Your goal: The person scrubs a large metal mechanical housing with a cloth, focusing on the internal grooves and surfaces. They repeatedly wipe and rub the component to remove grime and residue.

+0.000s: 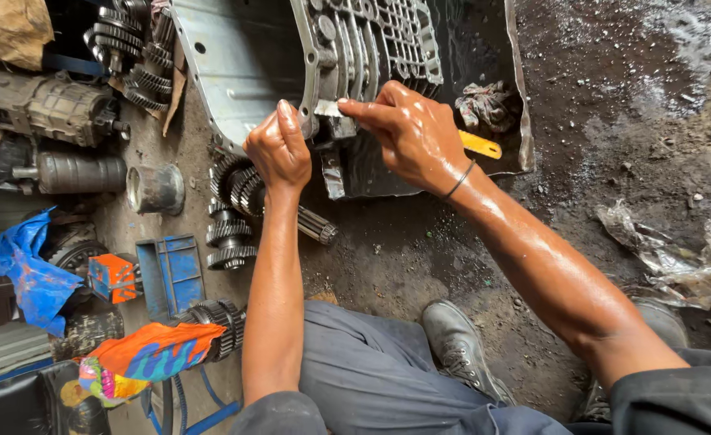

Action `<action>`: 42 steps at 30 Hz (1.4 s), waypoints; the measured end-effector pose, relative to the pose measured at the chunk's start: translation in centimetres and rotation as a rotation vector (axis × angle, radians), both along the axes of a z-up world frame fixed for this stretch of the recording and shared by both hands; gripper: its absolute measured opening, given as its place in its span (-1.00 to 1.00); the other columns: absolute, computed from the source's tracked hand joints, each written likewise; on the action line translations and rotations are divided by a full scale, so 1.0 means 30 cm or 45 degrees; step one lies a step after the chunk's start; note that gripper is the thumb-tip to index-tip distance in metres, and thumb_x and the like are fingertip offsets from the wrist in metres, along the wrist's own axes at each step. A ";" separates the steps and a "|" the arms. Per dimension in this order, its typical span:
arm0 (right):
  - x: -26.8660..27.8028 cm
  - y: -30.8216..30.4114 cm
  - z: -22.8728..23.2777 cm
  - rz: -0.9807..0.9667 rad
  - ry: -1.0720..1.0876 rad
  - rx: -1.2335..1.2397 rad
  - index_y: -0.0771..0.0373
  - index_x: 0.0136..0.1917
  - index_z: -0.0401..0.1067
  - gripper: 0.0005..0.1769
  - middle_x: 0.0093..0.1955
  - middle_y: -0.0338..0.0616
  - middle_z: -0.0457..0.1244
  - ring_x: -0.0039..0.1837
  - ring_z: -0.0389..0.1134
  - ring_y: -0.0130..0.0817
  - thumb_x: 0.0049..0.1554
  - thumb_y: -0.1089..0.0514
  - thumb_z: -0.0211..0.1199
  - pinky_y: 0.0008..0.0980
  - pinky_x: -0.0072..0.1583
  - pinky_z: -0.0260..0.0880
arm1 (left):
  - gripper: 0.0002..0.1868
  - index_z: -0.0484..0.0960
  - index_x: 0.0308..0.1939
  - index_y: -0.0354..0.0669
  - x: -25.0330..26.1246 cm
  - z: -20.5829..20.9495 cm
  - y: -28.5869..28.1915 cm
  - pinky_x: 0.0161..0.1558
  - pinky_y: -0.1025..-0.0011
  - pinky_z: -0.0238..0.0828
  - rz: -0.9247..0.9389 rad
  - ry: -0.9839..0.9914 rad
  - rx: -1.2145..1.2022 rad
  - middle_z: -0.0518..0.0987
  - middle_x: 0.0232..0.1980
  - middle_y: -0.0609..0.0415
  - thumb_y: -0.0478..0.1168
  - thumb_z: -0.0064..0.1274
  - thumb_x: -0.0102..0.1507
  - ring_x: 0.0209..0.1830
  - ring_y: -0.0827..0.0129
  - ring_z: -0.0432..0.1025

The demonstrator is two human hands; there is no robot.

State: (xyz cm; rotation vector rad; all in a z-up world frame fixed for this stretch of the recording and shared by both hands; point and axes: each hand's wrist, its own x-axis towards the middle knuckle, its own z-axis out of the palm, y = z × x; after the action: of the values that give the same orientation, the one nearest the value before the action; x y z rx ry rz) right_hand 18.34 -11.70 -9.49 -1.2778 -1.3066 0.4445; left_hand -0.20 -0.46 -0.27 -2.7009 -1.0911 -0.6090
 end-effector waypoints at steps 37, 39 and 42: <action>-0.185 -0.035 0.097 -0.039 0.523 -0.238 -0.01 0.35 0.49 -0.56 -0.21 -0.04 0.29 -0.12 0.39 -0.01 0.23 0.26 0.20 -0.07 -0.09 0.36 | -0.47 0.55 -0.41 -0.32 0.014 0.020 0.016 -0.39 0.13 0.29 -0.052 -0.004 0.046 0.52 -0.46 -0.18 -0.14 -0.35 0.54 -0.48 -0.09 0.46; -0.201 -0.002 0.079 -0.035 0.722 -0.186 0.05 0.37 0.46 -0.58 -0.14 0.01 0.34 -0.09 0.42 -0.02 0.26 0.25 0.19 -0.15 0.01 0.41 | -0.47 0.53 -0.43 -0.34 0.010 0.011 0.009 -0.40 0.11 0.26 -0.006 -0.020 -0.008 0.51 -0.48 -0.19 -0.15 -0.35 0.53 -0.50 -0.11 0.45; -0.207 0.064 0.056 -0.028 0.899 0.227 0.14 0.39 0.38 -0.60 0.11 0.15 0.34 0.12 0.43 0.02 0.29 0.29 0.14 -0.19 0.15 0.40 | -0.48 0.52 -0.41 -0.35 -0.001 0.014 0.011 -0.39 0.11 0.27 -0.029 -0.018 -0.016 0.52 -0.47 -0.19 -0.14 -0.35 0.53 -0.47 -0.12 0.47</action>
State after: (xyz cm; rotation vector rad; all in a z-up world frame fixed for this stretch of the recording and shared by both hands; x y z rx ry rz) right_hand 12.14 -9.78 -7.80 -0.8628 -0.7128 0.6719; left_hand -0.23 -0.13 0.16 -2.7273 -1.0728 -0.6274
